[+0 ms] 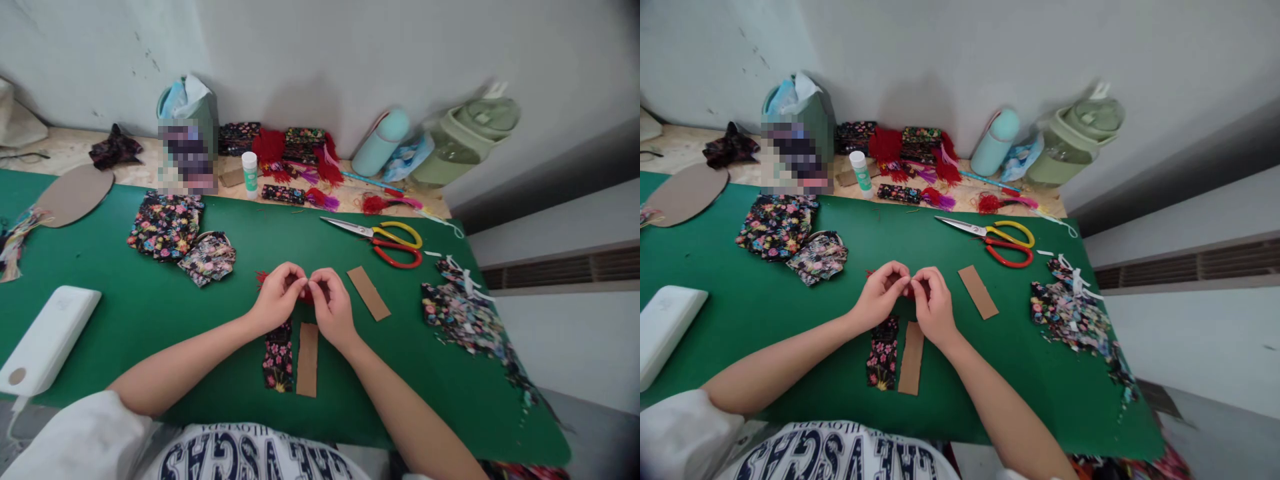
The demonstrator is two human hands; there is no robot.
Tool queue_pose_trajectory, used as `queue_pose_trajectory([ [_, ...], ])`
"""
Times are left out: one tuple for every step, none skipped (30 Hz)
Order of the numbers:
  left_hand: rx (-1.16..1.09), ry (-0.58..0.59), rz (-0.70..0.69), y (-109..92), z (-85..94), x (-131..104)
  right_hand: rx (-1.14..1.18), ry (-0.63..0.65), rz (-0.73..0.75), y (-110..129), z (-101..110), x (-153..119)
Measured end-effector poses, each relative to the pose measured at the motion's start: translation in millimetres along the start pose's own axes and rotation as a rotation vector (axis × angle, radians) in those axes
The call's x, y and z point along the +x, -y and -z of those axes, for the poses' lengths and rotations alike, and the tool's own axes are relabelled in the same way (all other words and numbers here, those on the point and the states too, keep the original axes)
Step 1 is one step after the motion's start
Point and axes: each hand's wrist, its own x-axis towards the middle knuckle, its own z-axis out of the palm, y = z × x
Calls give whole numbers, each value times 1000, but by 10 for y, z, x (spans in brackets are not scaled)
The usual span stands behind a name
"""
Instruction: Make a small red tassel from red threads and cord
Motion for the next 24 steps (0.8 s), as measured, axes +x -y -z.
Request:
queue_pose_trajectory([
  [-3, 0, 3, 1, -2, -3, 2, 5, -1, -1, 1, -1],
  [-7, 0, 6, 2, -4, -5, 1, 7, -1, -2, 2, 0],
  [-12, -2, 9, 2, -5, -7, -1, 7, 0, -3, 3, 1],
  [-15, -3, 12, 2, -7, -7, -5, 8, 2, -3, 5, 2],
  [-20, -4, 16, 0, -8, -8, -11, 7, 6, -2, 6, 5],
  [-25, -5, 20, -2, -10, -8, -19, 6, 10, -1, 7, 7],
  [-30, -6, 26, -4, -11, -8, -27, 5, 15, 2, 9, 10],
  [-37, -7, 32, -6, -13, -8, -32, 4, 22, 5, 10, 12],
  [-45, -8, 39, -8, -14, -9, -36, 4, 27, 8, 12, 13],
  [-52, -8, 46, -9, -16, -10, -37, 4, 32, 11, 14, 14],
  [-58, -9, 51, -10, -18, -11, -37, 4, 35, 14, 15, 15],
  [-62, -10, 56, -11, -20, -12, -36, 4, 37, 16, 16, 15],
  [-65, -11, 59, -12, -21, -13, -35, 5, 39, 18, 17, 15],
  [-68, -12, 61, -13, -22, -13, -35, 4, 41, 19, 18, 15],
  [-69, -14, 62, -15, -22, -12, -33, 3, 44, 19, 19, 15],
  [-68, -16, 62, -18, -22, -11, -31, 3, 45, 18, 20, 15],
  [-65, -17, 62, -21, -21, -9, -30, 3, 45, 17, 20, 15],
  [-60, -18, 60, -26, -20, -7, -29, 4, 43, 14, 21, 14],
  [-55, -17, 57, -30, -19, -5, -27, 4, 41, 10, 21, 12],
  [-52, -15, 55, -35, -17, -3, -25, 5, 37, 6, 20, 11],
  [-52, -13, 53, -40, -16, -1, -19, 7, 32, 2, 19, 9],
  [-56, -11, 53, -43, -17, 0, -13, 9, 29, -1, 18, 7],
  [-63, -10, 55, -44, -18, 1, -7, 11, 27, -3, 16, 6],
  [-72, -10, 59, -43, -20, 1, -2, 14, 27, -4, 15, 6],
])
